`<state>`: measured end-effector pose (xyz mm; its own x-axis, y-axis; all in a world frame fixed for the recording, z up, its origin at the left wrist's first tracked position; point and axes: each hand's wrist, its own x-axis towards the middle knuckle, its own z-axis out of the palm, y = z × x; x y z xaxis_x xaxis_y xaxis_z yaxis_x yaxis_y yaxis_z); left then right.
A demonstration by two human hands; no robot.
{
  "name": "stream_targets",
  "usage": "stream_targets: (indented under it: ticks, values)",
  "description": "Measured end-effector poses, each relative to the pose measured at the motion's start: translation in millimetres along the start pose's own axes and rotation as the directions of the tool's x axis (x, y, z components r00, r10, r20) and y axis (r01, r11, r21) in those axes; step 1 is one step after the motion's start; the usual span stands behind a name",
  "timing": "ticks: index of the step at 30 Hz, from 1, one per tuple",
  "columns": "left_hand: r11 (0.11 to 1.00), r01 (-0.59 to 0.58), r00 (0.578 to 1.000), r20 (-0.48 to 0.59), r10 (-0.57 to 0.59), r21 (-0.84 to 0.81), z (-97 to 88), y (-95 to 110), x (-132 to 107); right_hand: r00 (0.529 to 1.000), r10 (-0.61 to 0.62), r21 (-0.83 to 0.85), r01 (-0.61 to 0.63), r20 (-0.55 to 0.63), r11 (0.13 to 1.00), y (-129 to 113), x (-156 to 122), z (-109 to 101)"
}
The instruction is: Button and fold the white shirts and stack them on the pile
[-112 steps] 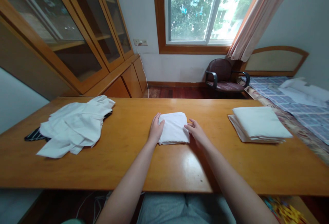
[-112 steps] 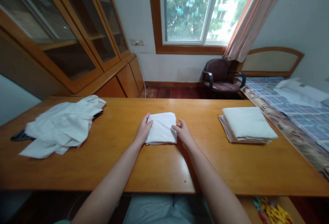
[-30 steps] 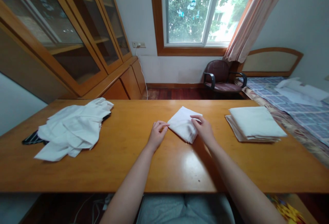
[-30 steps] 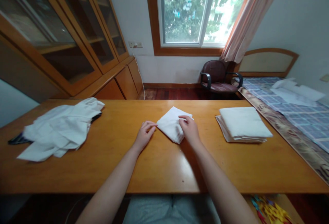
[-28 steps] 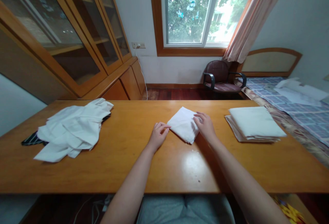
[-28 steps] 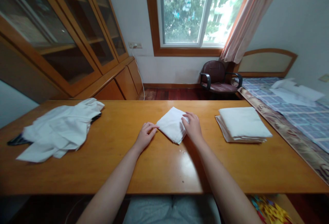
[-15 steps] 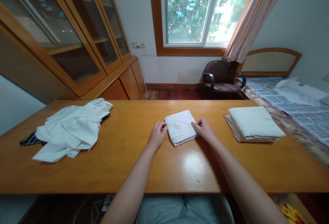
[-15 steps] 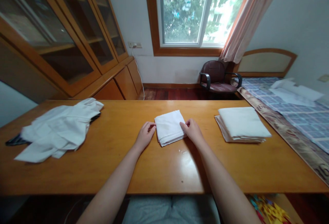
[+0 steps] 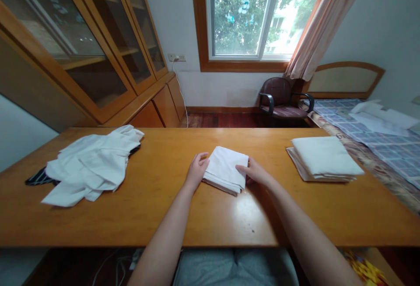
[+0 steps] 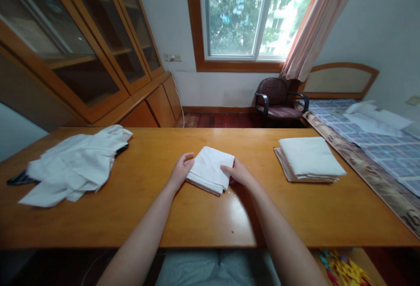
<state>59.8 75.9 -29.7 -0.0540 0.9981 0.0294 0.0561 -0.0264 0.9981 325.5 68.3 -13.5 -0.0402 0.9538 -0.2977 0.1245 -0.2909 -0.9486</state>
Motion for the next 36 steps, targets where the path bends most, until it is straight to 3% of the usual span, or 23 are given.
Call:
stream_targets:
  ticks: [7,11,18,21,25,31,36]
  values:
    - [0.993,0.020,0.999,0.027,-0.017,-0.117,-1.4,2,2,0.990,-0.141,-0.063,0.140,-0.014,0.988,0,6,0]
    - [0.978,0.109,0.985,0.150,-0.082,-0.178,-0.8,5,0,0.984,-0.169,0.088,0.165,0.046,0.982,-3,1,6]
    - [0.972,0.005,0.983,0.179,0.038,-0.234,2.3,4,-3,0.971,-0.237,0.250,0.229,0.005,0.941,-8,-9,21]
    - [0.971,-0.036,0.984,0.162,0.076,-0.237,2.6,2,-3,0.979,-0.202,0.305,0.187,0.019,0.934,-7,-13,26]
    - [0.957,-0.061,0.988,0.117,0.098,-0.284,1.5,0,-3,0.987,-0.104,0.368,0.052,0.123,0.928,-9,-21,29]
    - [0.939,-0.073,0.996,0.018,0.084,-0.337,-0.2,3,-2,0.949,-0.119,0.360,0.006,0.291,0.933,-18,-30,30]
    - [0.912,-0.071,0.996,-0.071,0.046,-0.403,-0.4,6,-2,0.963,-0.078,0.575,-0.088,0.259,0.813,-13,-33,40]
